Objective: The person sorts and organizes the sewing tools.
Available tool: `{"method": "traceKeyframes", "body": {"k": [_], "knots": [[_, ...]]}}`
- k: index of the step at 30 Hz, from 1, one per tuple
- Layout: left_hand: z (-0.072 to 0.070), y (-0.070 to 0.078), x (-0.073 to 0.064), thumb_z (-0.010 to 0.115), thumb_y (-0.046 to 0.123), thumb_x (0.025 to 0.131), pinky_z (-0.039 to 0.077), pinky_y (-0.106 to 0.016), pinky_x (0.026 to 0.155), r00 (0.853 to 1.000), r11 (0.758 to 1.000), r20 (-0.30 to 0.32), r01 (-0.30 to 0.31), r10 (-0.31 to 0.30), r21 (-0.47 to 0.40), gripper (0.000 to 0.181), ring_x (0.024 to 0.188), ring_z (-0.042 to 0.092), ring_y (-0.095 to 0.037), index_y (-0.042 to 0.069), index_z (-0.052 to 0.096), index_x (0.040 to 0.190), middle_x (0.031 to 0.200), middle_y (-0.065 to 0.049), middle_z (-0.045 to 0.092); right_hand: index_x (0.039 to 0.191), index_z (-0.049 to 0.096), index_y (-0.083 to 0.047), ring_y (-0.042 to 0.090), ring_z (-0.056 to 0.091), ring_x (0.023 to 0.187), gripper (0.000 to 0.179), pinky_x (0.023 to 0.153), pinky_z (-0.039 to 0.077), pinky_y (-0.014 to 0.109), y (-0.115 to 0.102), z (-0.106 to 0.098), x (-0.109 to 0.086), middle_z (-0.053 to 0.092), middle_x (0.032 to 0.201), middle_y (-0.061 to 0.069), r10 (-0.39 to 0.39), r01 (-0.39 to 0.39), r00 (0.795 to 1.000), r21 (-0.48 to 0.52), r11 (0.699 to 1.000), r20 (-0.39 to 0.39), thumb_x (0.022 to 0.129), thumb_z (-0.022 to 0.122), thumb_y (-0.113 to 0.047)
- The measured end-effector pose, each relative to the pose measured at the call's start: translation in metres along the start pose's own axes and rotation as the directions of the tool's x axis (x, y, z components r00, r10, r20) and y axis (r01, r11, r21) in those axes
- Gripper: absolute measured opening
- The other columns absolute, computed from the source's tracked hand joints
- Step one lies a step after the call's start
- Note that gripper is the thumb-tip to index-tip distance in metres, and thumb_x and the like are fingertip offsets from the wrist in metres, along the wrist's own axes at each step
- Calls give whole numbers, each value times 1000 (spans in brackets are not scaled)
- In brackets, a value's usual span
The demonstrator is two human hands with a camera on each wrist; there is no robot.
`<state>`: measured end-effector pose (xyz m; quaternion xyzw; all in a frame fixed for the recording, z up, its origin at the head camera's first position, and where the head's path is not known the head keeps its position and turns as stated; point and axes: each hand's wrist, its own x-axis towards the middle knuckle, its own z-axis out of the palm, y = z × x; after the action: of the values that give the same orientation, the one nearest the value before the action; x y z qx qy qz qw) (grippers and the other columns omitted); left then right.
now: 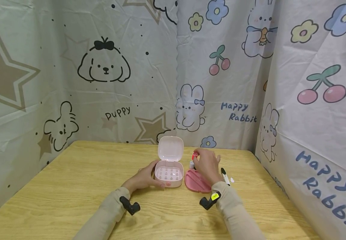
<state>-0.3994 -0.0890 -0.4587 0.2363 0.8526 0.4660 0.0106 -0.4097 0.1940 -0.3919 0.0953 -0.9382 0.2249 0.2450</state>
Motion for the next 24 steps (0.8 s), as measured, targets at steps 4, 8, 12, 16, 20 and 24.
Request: {"method": "traceKeyframes", "body": {"k": [4, 8, 12, 16, 20, 24], "knots": [[0, 1, -1, 99, 38, 68, 21, -61, 114, 1000, 1000, 0, 19, -19, 2, 112, 137, 46, -29, 16, 36, 158, 153, -5, 50, 113, 76, -11, 36, 63, 110, 21, 104, 16, 81, -8, 4, 0, 74, 109, 7, -3, 2, 1000, 4, 1000, 19, 93, 74, -14], [-1, 2, -2, 99, 39, 68, 23, -61, 114, 1000, 1000, -2, 25, -25, 0, 112, 137, 46, -29, 16, 36, 158, 153, -5, 51, 115, 76, -10, 35, 64, 111, 23, 104, 17, 82, -16, 8, 0, 75, 109, 6, -22, 22, 999, 0, 1000, 37, 92, 75, -14], [-1, 0, -1, 99, 40, 68, 21, -62, 112, 1000, 1000, 1, 14, -14, 11, 113, 137, 46, -29, 16, 35, 158, 153, -4, 50, 113, 77, -10, 33, 65, 108, 23, 103, 20, 81, -22, 11, 1, 75, 107, 4, -62, 62, 998, 13, 998, 32, 91, 75, -12], [-1, 1, 0, 99, 41, 67, 20, -61, 112, 1000, 1000, 1, 5, -5, 23, 114, 136, 47, -28, 15, 36, 158, 152, -3, 51, 109, 77, -12, 32, 65, 105, 18, 100, 25, 79, -27, 15, 1, 75, 103, 2, -106, 106, 994, 9, 994, 18, 90, 76, -13], [-1, 1, 0, 99, 42, 68, 20, -62, 112, 1000, 1000, 2, 5, -5, 21, 111, 135, 48, -27, 15, 38, 156, 150, -2, 53, 108, 77, -13, 32, 64, 105, 18, 100, 25, 80, -32, 19, 1, 75, 103, 1, -132, 132, 991, 13, 991, 29, 90, 76, -13], [-1, 1, -1, 98, 42, 68, 21, -63, 112, 1000, 1000, 4, 6, -6, 13, 110, 134, 48, -27, 15, 38, 156, 149, -1, 53, 110, 77, -12, 31, 63, 108, 20, 102, 24, 79, -38, 23, 0, 75, 106, 3, -138, 137, 989, 21, 990, 59, 90, 76, -12]]}}
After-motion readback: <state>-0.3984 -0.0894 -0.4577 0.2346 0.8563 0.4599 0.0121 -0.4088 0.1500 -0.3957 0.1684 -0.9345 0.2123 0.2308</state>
